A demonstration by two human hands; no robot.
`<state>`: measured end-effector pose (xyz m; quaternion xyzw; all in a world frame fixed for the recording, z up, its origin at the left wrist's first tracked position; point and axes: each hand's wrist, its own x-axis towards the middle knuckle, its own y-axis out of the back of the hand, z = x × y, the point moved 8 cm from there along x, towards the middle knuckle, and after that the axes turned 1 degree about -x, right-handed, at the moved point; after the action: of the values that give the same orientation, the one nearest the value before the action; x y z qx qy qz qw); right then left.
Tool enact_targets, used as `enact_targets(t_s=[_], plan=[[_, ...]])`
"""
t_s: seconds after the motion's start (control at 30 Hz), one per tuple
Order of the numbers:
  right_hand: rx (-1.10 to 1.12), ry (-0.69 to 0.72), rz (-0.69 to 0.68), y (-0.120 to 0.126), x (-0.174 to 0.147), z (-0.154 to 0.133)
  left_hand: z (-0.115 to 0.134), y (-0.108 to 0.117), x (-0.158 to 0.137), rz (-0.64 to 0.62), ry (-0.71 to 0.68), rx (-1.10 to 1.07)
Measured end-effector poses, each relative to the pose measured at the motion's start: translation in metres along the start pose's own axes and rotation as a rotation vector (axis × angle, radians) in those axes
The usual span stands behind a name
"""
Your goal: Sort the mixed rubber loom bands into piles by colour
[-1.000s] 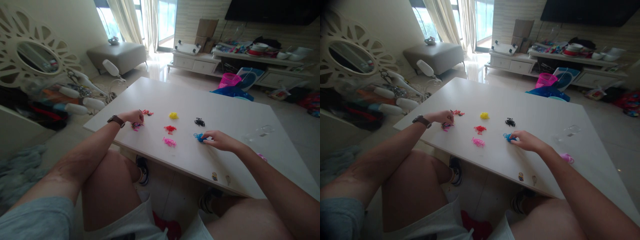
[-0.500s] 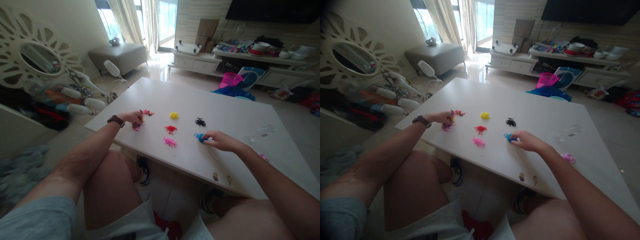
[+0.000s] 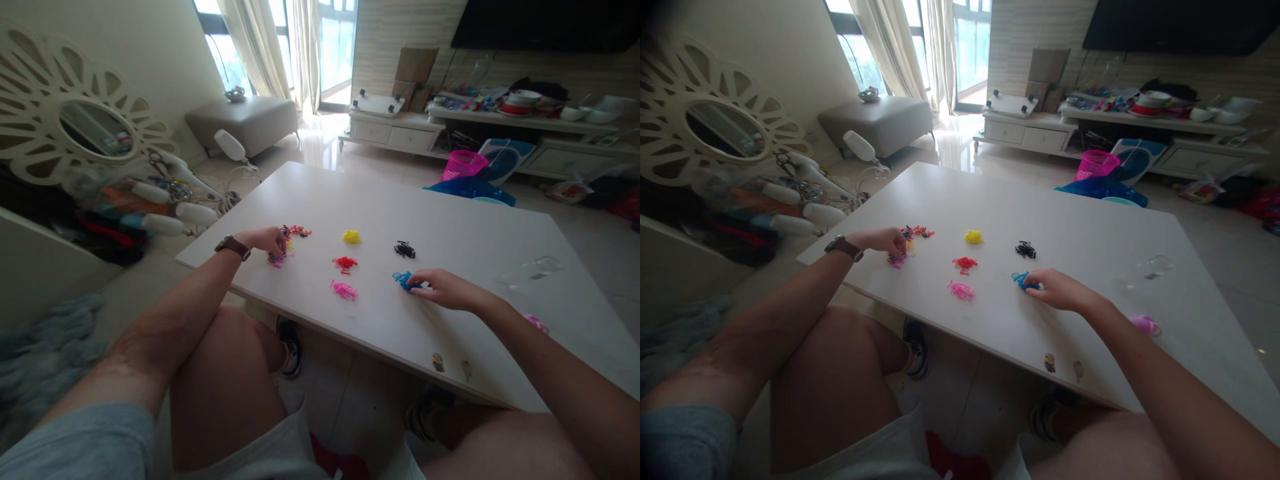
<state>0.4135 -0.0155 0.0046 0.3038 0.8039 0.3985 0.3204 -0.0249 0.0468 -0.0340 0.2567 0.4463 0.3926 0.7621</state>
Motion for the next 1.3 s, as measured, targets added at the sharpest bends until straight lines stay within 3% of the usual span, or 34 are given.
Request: enact_targets(t_s=[0.27,0.8,0.97,1.3], plan=[[0.009,0.010,0.059,0.004,0.000,0.002,0.003,-0.010,0.003,-0.050,0.025,-0.006],[-0.009,0.048,0.124,0.017,-0.002,-0.010,0.013,0.003,-0.003,0.035,-0.004,0.064],[-0.014,0.051,0.132,0.018,-0.003,-0.010,0.006,0.002,-0.001,0.022,-0.025,-0.025],[-0.013,0.053,0.130,0.017,-0.003,-0.007,0.002,-0.008,-0.003,-0.076,0.069,0.051]])
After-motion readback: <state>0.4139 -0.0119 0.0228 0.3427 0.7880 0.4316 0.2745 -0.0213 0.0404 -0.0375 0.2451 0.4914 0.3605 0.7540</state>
